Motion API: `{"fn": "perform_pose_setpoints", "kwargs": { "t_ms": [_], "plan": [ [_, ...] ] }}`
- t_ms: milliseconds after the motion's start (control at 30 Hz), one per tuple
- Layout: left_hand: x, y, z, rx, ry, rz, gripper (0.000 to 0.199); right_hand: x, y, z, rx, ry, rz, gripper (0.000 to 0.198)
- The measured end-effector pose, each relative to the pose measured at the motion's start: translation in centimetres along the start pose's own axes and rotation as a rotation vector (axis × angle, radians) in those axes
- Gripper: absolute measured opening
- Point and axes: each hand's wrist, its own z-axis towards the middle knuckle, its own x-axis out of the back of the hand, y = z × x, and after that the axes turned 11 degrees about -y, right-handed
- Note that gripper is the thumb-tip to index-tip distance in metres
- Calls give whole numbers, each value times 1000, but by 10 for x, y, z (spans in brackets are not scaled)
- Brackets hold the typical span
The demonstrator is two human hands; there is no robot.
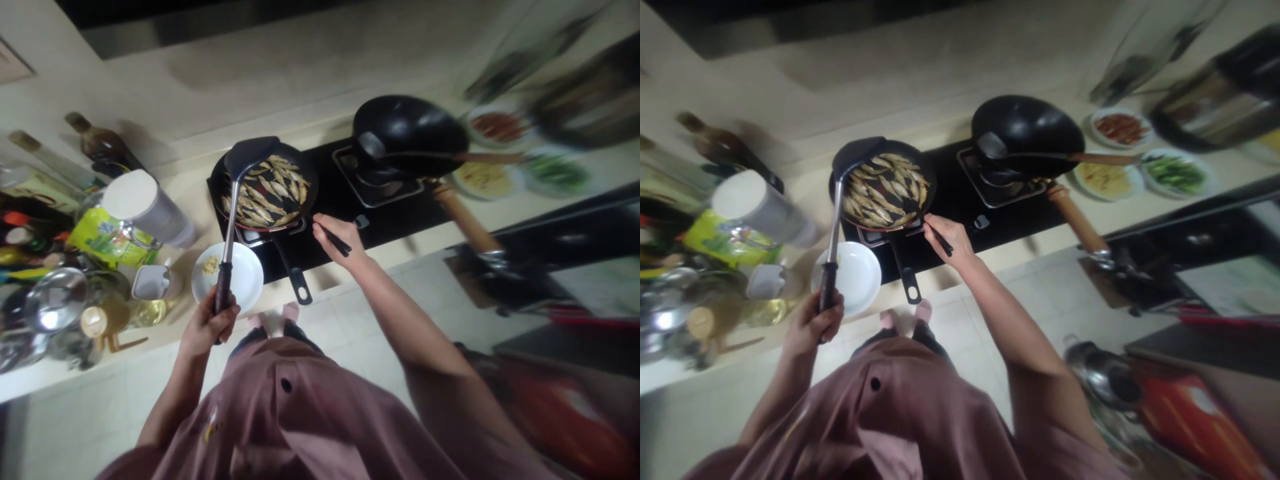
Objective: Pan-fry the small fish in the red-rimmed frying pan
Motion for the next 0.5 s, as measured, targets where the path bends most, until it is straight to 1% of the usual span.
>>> {"fn": "perform_pose_setpoints", "kwargs": {
  "t_ms": [100, 167, 267, 333, 400, 467, 500],
  "plan": [
    [0, 2, 0, -1, -12, 0, 37, 9, -6, -2, -36, 24, 46, 32],
    [-4, 3, -2, 9, -36, 5, 37, 20, -13, -14, -118, 104, 56, 32],
    [-16, 7, -3, 20, -117, 8, 39, 41, -23, -41, -269, 322, 38, 34],
    [-29, 11, 0, 22, -196, 4, 42, 57, -26, -58, -307, 492, 32, 35],
    [-47, 14, 4, 33, -278, -1, 43, 73, -26, -71, -275, 633, 34, 35],
    [-71, 14, 12, 43, -346, -3, 41, 89, -25, -80, -186, 712, 34, 35],
    [-85, 13, 17, 40, -373, -5, 39, 98, -24, -84, -132, 726, 25, 34]
  ]
}}
